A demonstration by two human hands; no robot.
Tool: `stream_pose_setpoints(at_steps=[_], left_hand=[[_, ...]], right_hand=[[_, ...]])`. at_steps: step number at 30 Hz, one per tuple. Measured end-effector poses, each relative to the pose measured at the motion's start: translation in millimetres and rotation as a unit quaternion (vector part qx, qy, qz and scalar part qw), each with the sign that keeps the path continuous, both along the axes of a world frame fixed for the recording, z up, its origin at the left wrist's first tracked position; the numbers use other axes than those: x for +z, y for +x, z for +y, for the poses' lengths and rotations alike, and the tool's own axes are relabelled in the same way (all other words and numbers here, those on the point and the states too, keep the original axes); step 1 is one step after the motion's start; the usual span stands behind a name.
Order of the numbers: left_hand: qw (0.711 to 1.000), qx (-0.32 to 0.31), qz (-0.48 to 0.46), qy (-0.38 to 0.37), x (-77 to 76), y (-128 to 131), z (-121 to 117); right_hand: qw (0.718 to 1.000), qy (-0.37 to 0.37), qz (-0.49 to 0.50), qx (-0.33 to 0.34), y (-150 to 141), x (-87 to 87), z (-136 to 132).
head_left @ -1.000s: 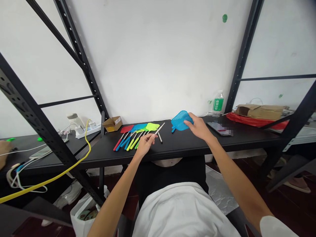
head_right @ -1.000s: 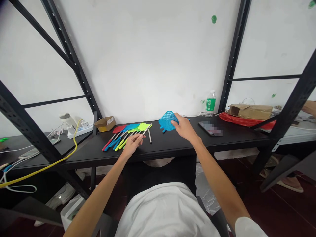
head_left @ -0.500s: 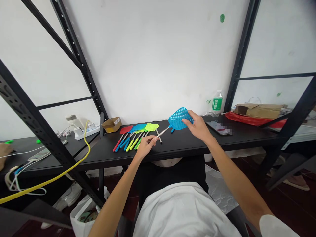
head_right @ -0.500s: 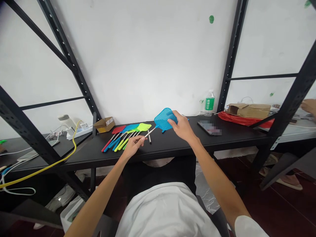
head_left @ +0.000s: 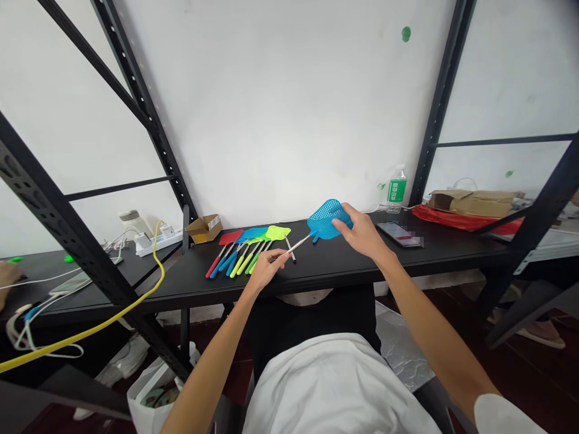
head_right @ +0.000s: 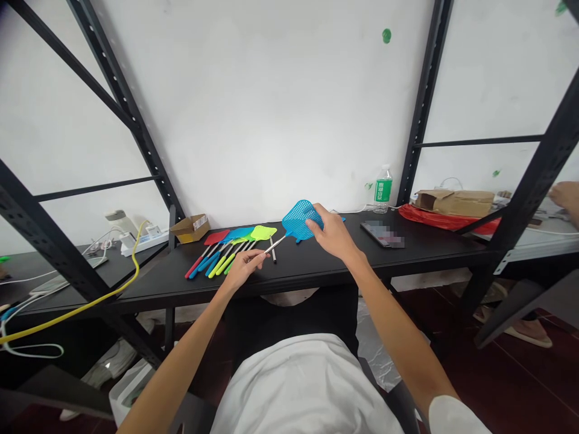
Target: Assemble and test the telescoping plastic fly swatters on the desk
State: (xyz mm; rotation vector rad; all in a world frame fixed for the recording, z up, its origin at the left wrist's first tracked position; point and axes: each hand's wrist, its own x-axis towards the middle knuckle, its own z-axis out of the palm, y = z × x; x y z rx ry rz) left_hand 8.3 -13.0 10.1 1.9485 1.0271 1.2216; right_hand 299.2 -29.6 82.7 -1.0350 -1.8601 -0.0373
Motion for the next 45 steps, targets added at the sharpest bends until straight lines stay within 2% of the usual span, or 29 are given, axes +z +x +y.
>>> stream_pose_setpoints(at_steps=[14, 33, 45], left_hand=[[0.999, -0.032, 0.012, -0.022, -0.4, -4, -1], [0.999, -0.024, 0.035, 0.007, 1.2, -4, -2], [0.999, -0.036, 0.018, 0.012, 2.5, -5, -4]], right_hand=[[0.999, -0.004, 0.044, 0.03, -6, -0.5, -4], [0.999, 0.003, 0.047, 0.02, -13, -0.3, -8], [1.0, 0.016, 0.016, -0.003, -19, -3.5, -7]])
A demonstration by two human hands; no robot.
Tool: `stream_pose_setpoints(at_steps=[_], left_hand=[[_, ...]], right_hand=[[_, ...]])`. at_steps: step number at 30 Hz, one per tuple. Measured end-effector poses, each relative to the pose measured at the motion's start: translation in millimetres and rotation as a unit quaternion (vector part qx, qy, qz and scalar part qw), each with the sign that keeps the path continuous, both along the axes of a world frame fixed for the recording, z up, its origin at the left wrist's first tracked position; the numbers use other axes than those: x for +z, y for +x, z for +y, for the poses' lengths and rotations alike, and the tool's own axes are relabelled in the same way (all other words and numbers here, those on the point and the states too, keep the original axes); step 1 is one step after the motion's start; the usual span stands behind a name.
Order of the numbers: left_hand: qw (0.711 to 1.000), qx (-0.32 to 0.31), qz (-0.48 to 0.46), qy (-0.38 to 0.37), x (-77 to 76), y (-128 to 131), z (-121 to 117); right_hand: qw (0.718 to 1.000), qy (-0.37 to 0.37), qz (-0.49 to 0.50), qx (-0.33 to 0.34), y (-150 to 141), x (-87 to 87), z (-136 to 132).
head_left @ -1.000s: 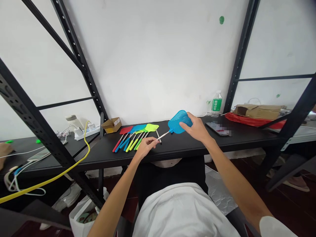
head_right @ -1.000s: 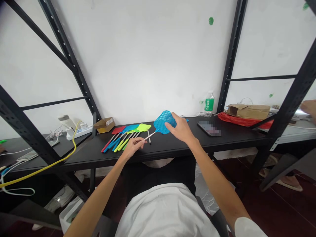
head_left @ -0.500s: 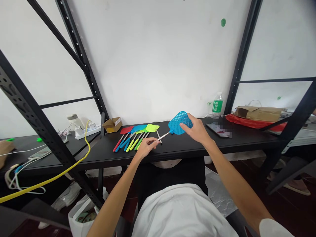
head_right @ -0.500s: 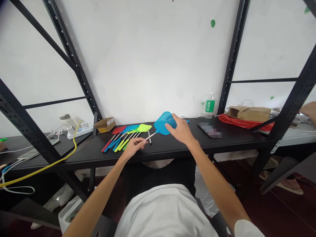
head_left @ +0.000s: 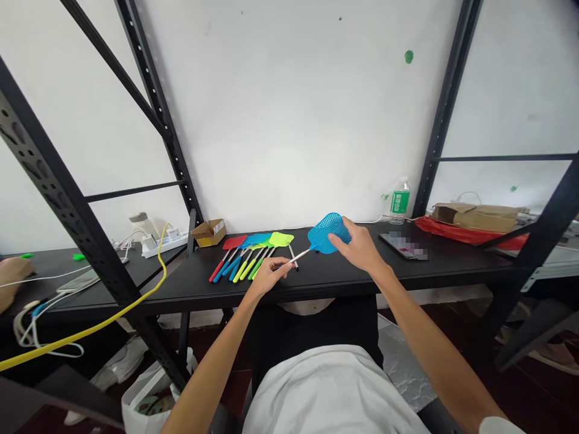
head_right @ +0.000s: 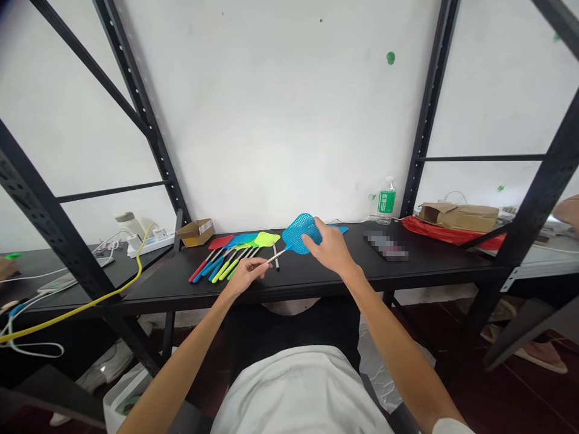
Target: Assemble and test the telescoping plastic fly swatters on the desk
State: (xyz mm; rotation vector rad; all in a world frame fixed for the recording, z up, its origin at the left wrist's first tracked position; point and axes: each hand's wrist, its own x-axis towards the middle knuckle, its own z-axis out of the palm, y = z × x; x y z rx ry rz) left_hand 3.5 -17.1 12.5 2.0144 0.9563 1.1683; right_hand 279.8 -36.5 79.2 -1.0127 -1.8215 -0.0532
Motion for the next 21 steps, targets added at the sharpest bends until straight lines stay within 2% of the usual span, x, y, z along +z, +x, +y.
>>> stream_pose_setpoints(at_steps=[7, 11, 17, 19, 21], left_hand=[[1.0, 0.013, 0.019, 0.013, -0.1, 0, -1], [0.999, 0.029, 0.025, 0.01, -1.5, 3, -1], [0.999, 0.034, 0.014, 0.008, 1.6, -1, 4], [0.998, 0.061, 0.022, 0.022, 5.4, -8, 8], [0.991, 0.122, 0.043, 0.039, 9.5, -19, 14]], right_hand=[[0.999, 0.0, -0.028, -0.026, 1, -2.7, 3], [0.996, -0.028, -0.06, -0.058, 4, -4.6, 6], [0.992, -0.095, -0.072, -0.03, 9, -7.1, 8], [0.99, -0.116, -0.075, -0.028, 10, -8.6, 9], [0.987, -0.134, -0.079, -0.039, 11, -10.3, 11]])
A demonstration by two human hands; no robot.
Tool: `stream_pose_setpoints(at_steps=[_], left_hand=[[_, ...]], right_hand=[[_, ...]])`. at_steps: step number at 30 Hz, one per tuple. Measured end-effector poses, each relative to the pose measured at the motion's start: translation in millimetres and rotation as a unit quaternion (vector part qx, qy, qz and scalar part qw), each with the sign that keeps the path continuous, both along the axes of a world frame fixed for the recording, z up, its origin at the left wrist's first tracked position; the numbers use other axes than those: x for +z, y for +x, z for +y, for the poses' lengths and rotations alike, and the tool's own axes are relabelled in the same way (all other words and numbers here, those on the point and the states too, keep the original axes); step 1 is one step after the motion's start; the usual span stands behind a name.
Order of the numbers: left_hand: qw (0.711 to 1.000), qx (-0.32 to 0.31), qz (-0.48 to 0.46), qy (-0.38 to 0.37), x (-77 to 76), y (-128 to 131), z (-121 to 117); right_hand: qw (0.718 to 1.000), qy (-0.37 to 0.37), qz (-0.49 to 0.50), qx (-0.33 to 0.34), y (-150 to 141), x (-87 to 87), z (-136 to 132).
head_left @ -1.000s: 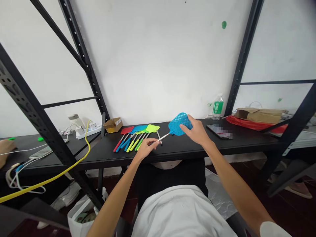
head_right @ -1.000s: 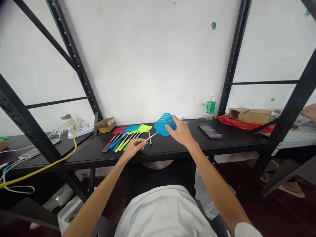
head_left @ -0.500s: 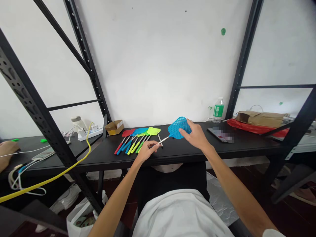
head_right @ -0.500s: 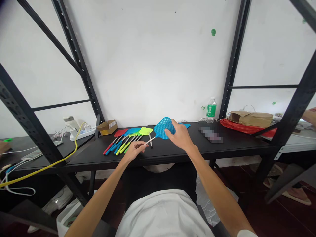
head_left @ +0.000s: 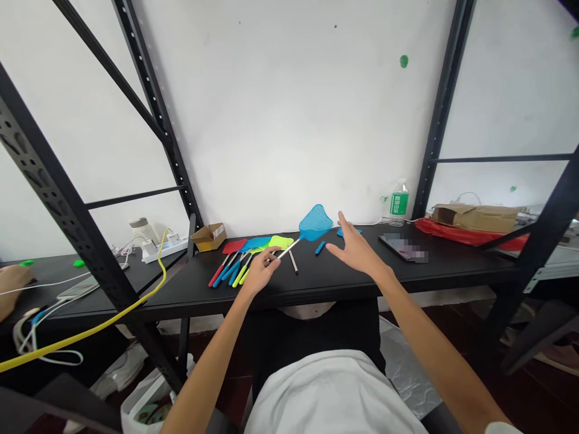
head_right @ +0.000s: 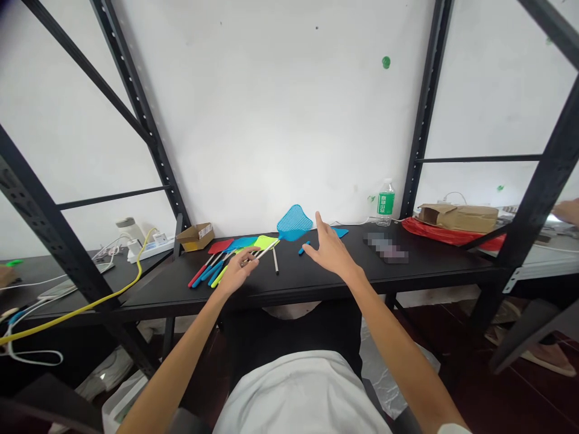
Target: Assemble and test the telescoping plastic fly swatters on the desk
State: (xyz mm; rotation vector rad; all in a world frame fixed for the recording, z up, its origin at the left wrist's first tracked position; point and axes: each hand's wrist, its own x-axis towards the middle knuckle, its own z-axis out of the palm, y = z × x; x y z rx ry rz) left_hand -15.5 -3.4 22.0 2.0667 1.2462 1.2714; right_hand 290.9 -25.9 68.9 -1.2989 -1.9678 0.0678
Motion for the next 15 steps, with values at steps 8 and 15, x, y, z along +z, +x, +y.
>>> stream_pose_setpoints(at_steps=[8, 15], left_hand=[[0.931, 0.274, 0.242, 0.019, 2.1, -48, 14], [0.888, 0.309, 0.34, -0.017, -9.0, -54, 16]], right_hand=[[0.996, -0.077, -0.04, -0.015, 4, -7.6, 8], [0.995, -0.094, -0.044, -0.001, 7, -16.1, 15]])
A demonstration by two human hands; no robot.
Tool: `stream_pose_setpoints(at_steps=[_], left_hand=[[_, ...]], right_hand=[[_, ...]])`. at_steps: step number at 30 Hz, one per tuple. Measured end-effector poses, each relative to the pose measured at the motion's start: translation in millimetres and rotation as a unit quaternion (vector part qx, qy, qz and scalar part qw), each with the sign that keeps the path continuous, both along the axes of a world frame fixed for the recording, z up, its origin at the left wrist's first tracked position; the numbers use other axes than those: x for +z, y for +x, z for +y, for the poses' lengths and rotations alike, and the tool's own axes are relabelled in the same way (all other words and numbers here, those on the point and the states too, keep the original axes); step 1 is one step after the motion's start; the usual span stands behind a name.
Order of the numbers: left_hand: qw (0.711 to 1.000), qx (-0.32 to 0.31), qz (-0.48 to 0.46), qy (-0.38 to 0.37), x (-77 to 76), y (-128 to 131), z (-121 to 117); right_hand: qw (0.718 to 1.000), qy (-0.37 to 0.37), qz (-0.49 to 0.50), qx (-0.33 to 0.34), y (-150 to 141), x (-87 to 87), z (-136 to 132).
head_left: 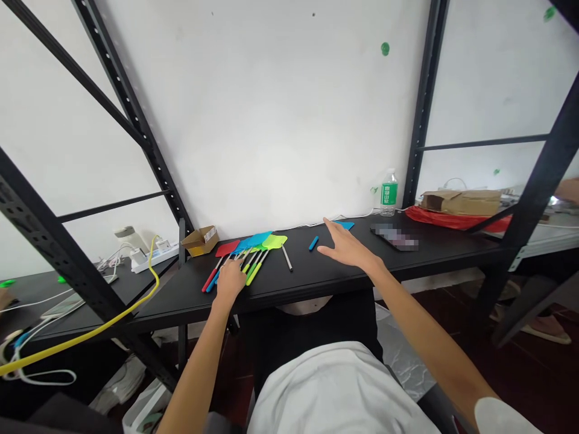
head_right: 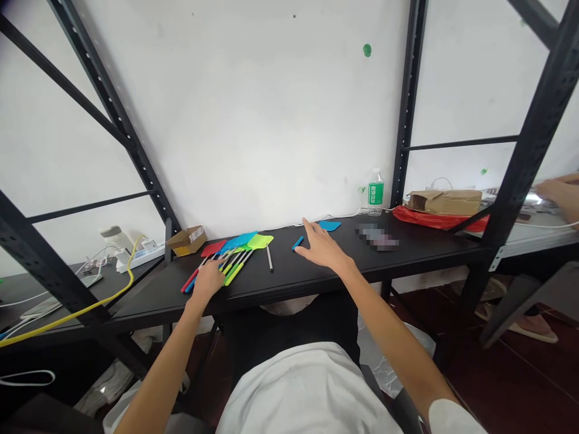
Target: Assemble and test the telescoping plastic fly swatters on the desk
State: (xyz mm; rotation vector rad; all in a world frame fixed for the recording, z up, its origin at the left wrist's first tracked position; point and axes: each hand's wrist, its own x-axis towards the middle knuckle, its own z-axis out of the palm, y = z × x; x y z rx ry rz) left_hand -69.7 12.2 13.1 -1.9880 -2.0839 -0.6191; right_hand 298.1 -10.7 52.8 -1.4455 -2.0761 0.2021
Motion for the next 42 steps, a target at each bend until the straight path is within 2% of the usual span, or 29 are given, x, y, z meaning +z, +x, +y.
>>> stream_pose_setpoints(at_steps=[6, 10, 12, 15, 17, 18, 22, 28, 31, 42], left_hand=[[1.0, -0.003, 0.027, -0.006, 3.6, 9, -6], [0.999, -0.034, 0.039, 0.018, 7.6, 23, -10], [0.996, -0.077, 0.036, 0.035, 6.6, 37, -12], [0.977, -0.206, 0.002, 0.063, -1.4, 63, -16], [0.958, -0.284, -0.001, 0.043, -9.7, 78, -20], [0.952, -0.304, 0.0, 0.026, -14.0, 85, -23], [0.954, -0.3, 0.009, -0.004, -26.2, 97, -28], [0.957, -0.285, 0.019, 0.054, -27.8, 100, -30], [0.955, -0.287, 0.022, 0.069, -26.7, 102, -32], [0.951, -0.298, 0.028, 0.074, -26.3, 103, -36]], right_hand=[[1.0, -0.006, 0.001, 0.008, 1, -2.0, 3], [1.0, -0.019, -0.008, 0.01, 1, -2.1, 4], [0.999, -0.028, -0.015, 0.007, 2, -4.0, 6], [0.998, -0.053, -0.045, 0.012, 3, -9.5, 12], [0.994, -0.078, -0.073, 0.031, 5, -14.4, 17], [0.991, -0.091, -0.087, 0.042, 6, -17.0, 19], [0.983, -0.121, -0.123, 0.058, 1, -29.2, 28], [0.99, -0.033, -0.134, 0.013, -24, -54.1, 35], [0.991, -0.03, -0.132, 0.006, -29, -62.2, 38], [0.986, -0.062, -0.134, 0.071, -26, -62.1, 50]])
